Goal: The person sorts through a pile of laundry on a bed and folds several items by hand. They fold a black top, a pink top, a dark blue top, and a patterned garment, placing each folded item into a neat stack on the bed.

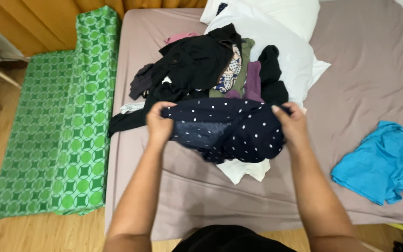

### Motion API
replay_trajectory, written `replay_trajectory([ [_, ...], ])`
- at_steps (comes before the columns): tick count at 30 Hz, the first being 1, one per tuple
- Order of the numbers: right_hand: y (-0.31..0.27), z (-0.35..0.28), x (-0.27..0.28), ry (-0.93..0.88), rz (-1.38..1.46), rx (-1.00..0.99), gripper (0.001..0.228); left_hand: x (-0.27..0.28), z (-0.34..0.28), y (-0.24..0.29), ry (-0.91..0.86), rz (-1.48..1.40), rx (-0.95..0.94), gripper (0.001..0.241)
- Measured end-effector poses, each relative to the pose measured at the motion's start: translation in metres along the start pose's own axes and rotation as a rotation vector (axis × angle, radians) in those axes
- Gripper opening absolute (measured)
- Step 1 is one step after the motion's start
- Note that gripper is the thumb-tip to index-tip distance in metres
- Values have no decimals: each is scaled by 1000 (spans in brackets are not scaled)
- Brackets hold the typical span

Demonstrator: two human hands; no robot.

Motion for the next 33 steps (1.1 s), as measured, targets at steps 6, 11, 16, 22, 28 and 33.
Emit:
replay_trajectory([
  [6, -120, -4, 13, -52, -212, 248, 19, 23, 21, 87, 5, 492, -598, 28],
  [11, -187, -21, 2, -95, -282, 498, 12, -4, 53, 36, -311, 51, -106, 9],
  [16, -157, 3, 20, -231, 62, 239, 10, -34, 53, 18, -571, -134, 132, 8],
  [22, -114, 76, 14, -54, -32, 398, 13, -76, 49, 14, -900, -203, 163, 33],
  [28, -26, 145, -89, -116, -345, 16, 32, -103, 77, -56, -798, 36, 139, 48],
  [33, 83, 187, -180, -274, -554, -39, 81, -125, 99, -109, -662, 231, -81, 57],
])
Point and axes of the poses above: each hand's wrist, its own z-axis towards the middle knuckle, its own x-axis out of the back of the hand, y = z × x, the point moved 10 cm from there along z, towards the middle knuckle, and after that the axes turned 4 degrees about -x, right-handed, at the moved point
